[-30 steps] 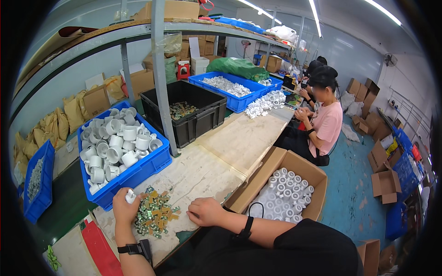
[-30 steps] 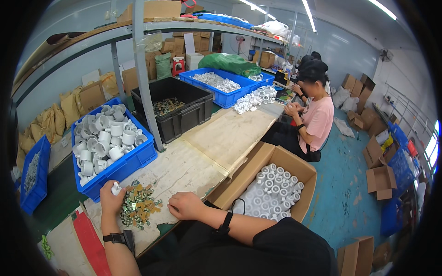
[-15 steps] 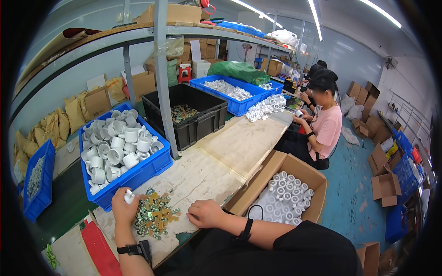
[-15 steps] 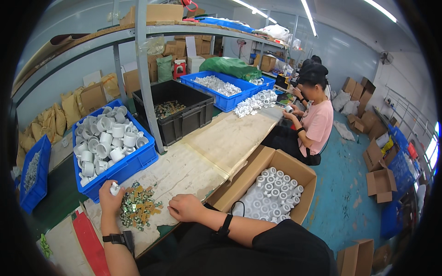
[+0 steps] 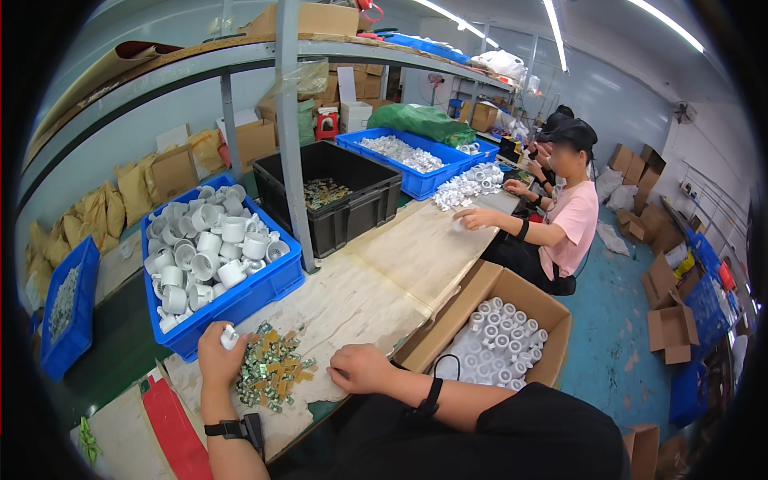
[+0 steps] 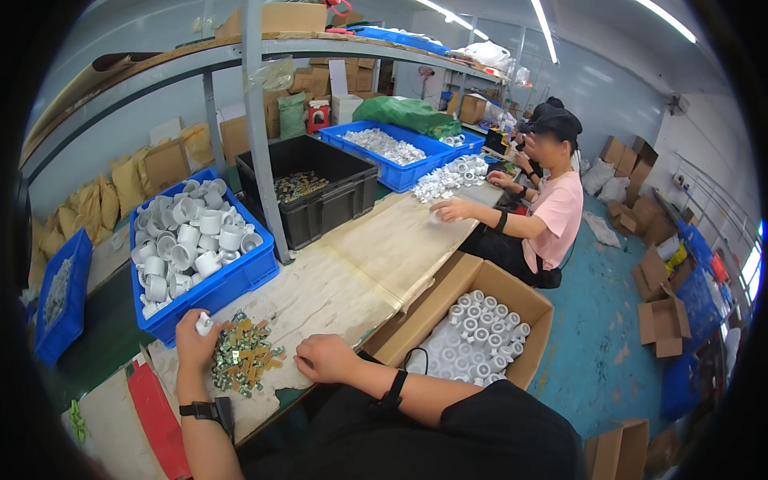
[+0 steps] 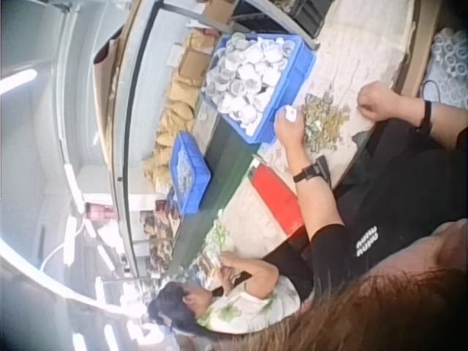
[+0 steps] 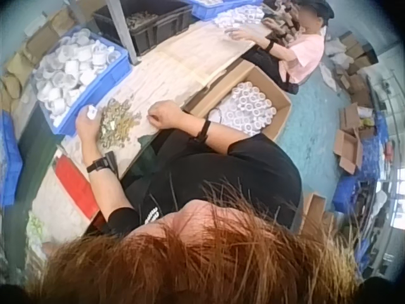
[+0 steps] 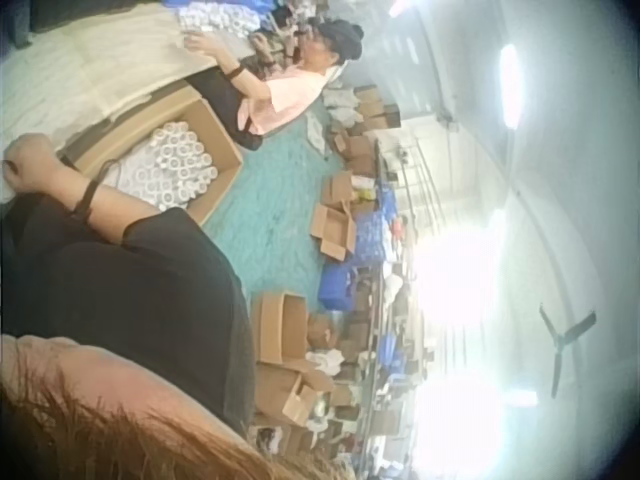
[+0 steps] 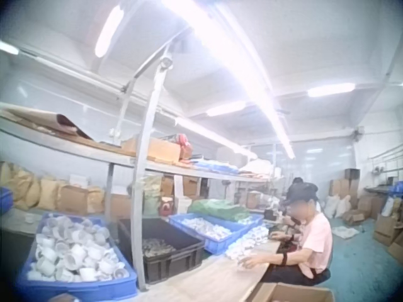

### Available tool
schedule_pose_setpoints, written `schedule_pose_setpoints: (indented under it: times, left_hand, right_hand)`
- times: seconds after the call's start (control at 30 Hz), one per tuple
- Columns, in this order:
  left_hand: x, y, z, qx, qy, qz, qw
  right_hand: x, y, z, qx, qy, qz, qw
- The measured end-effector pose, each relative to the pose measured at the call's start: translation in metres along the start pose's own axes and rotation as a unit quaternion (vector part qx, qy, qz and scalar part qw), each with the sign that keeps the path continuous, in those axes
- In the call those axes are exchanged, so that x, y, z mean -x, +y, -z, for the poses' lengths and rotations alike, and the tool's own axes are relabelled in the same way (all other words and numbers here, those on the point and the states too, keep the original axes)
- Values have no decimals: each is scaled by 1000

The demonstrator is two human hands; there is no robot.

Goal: Assembling small electronic components into white plastic housing units and packaging them into a box.

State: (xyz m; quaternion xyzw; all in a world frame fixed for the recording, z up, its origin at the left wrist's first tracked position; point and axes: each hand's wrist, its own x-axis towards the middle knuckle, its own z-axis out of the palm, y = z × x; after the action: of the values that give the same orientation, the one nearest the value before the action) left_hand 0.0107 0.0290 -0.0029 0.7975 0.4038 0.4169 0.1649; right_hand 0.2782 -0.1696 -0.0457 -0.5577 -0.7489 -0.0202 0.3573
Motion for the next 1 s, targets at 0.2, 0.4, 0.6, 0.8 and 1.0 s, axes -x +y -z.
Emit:
schedule_pose_setpoints:
  times: [0.2, 0.4, 0.6, 0.8, 1.0]
  left_hand:
    - [-2, -2, 1, -3, 0, -6, 1000]
    - [-1, 4, 3, -14, -5, -25, 1000]
    - [-12, 15, -3, -20, -42, -18, 999]
    - [0, 6, 10, -53, -68, 29, 996]
    - [-7, 16, 4, -51, -75, -21, 996]
  right_hand:
    - [-16, 67, 24, -184, 117, -222, 950]
    - [-80, 247, 148, 332, 3, -395, 856]
    - [-45, 371, 208, 357, -128, -403, 833]
    - [-86, 347, 176, 297, -88, -459, 833]
    - [-67, 384, 162, 369, 102, -382, 841]
